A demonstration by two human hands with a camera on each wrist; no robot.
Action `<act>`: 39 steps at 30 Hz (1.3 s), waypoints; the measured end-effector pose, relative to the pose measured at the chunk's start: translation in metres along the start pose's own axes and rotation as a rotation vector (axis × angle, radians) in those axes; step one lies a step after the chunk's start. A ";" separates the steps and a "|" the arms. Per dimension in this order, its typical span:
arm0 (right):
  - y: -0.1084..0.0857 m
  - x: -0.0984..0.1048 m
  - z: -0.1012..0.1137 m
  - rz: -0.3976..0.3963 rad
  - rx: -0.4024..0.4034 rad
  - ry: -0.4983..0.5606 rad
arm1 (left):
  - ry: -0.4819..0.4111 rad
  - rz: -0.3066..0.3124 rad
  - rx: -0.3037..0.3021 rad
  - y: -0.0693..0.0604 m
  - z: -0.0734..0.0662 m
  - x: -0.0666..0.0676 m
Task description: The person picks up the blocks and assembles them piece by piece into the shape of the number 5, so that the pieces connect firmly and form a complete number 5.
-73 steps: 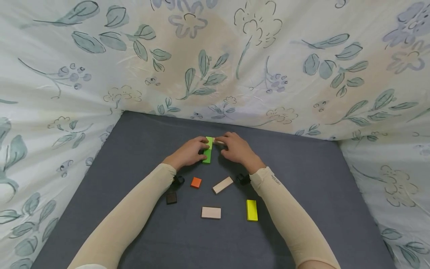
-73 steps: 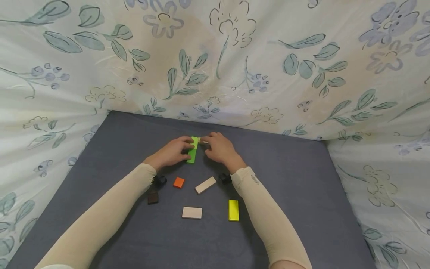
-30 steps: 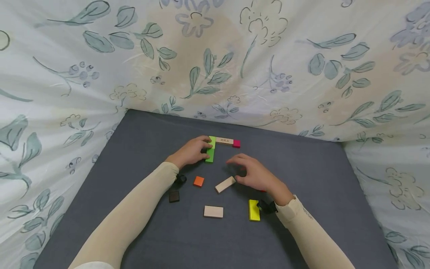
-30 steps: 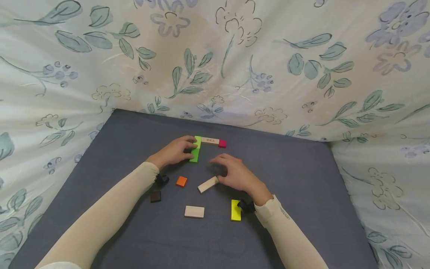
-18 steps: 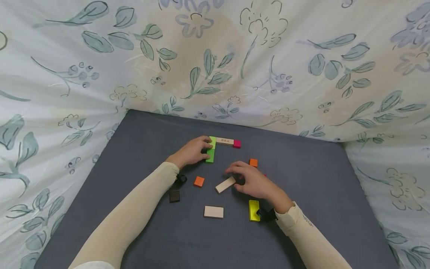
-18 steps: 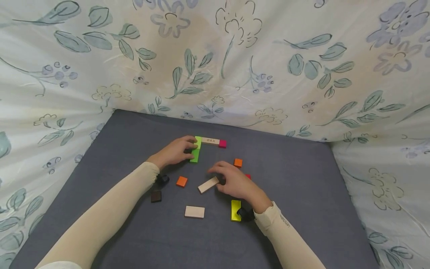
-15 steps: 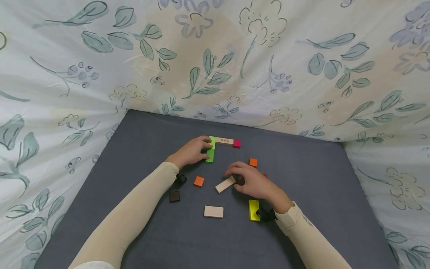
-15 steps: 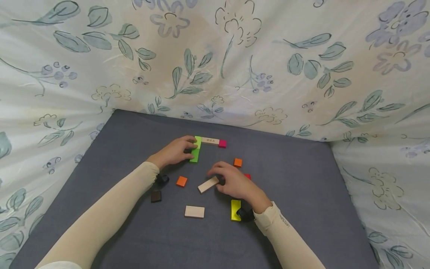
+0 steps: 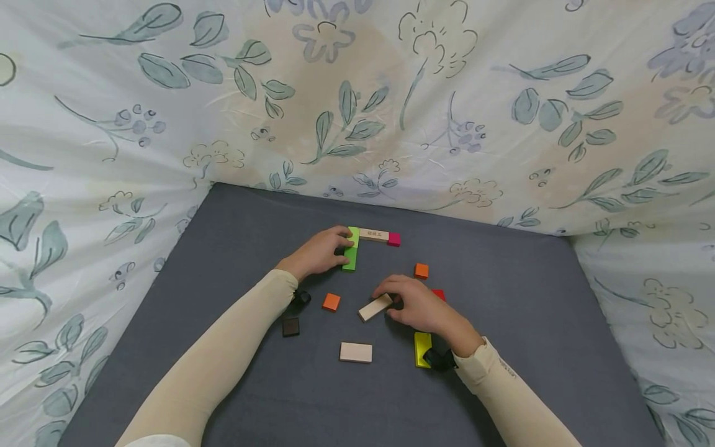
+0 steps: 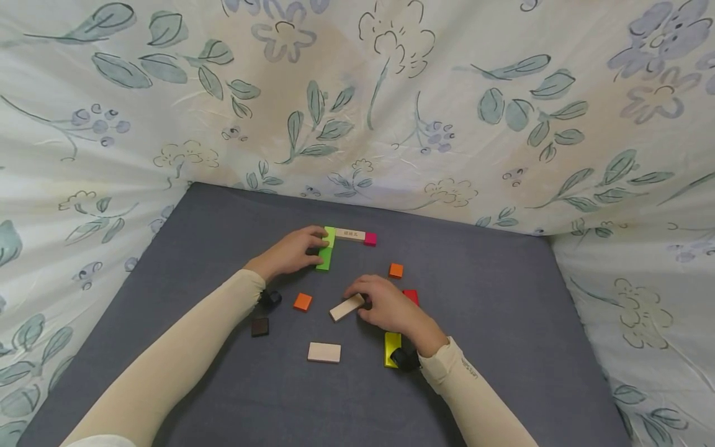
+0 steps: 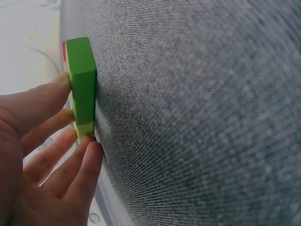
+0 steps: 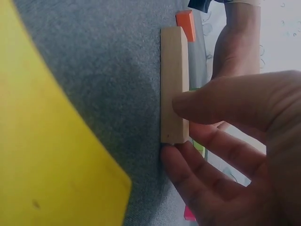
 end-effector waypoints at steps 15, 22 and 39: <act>0.001 0.002 0.004 -0.031 0.001 -0.064 | -0.020 0.002 -0.005 0.002 0.002 0.001; 0.002 0.004 0.007 -0.031 0.005 -0.054 | -0.029 0.008 0.004 0.002 0.002 0.002; -0.001 0.016 -0.003 -0.101 -0.043 -0.051 | -0.027 -0.007 0.008 0.001 0.002 -0.002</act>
Point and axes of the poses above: each hand's wrist, its own y-axis towards the middle knuckle, its own x-axis out of the back of the hand, z = x × y, the point moved 10 cm from there along y, towards the middle knuckle, and after that the axes turned 12 degrees about z, right-handed, at the moved point
